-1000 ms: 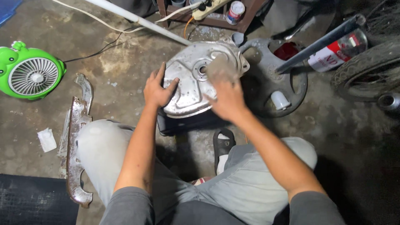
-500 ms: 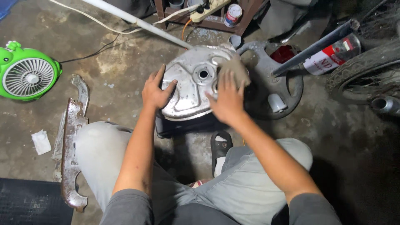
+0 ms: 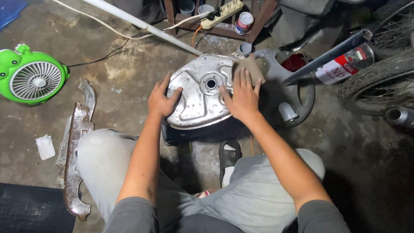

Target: The person sands a metal motorcycle part with sandpaper to smooth the surface.

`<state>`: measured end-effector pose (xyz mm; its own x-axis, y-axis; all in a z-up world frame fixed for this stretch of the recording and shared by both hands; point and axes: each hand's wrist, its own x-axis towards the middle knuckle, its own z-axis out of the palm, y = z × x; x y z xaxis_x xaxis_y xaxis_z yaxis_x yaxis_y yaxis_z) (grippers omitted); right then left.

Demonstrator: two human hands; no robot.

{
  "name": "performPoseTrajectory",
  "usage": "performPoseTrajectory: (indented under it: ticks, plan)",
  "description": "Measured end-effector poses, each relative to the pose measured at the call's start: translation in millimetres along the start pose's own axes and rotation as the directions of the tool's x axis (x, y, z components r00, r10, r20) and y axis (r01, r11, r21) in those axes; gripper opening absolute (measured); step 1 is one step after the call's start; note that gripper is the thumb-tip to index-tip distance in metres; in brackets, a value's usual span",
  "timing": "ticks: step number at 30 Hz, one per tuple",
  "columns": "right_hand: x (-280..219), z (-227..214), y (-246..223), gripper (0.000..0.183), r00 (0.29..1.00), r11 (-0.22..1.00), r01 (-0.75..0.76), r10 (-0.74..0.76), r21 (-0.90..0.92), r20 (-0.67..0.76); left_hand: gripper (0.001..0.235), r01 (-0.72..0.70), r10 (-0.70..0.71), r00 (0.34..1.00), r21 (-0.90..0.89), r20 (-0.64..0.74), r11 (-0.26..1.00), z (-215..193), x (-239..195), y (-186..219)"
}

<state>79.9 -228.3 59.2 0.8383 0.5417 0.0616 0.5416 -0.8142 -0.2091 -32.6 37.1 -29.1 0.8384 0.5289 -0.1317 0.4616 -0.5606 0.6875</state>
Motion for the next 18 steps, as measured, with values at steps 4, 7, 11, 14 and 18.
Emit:
performPoseTrajectory:
  ticks: [4, 7, 11, 14, 18]
  plan:
    - [-22, -4, -34, 0.083, 0.995, 0.994, 0.06, -0.066, -0.091, -0.07, 0.071, 0.006, -0.006, 1.0, 0.006, 0.003, 1.0, -5, 1, 6]
    - [-16, 8, -25, 0.086, 0.995, 0.992, 0.104, -0.104, -0.066, -0.002, 0.071, 0.027, -0.028, 0.999, 0.008, 0.037, 1.0, -2, 1, 0]
    - [-15, 16, -15, 0.088, 0.996, 0.998, 0.042, -0.045, -0.038, -0.077, 0.071, 0.012, -0.012, 1.0, 0.006, 0.029, 1.0, -3, -4, 9]
    - [-21, 21, -28, 0.089, 0.983, 0.99, 0.101, -0.114, -0.097, -0.142, 0.07, 0.028, -0.028, 0.999, 0.013, 0.035, 1.0, -8, 6, 12]
    - [3, 24, 5, 0.091, 0.999, 0.999, -0.032, 0.034, 0.039, -0.043, 0.067, 0.079, -0.081, 0.995, 0.038, 0.061, 0.996, 1, 7, 7]
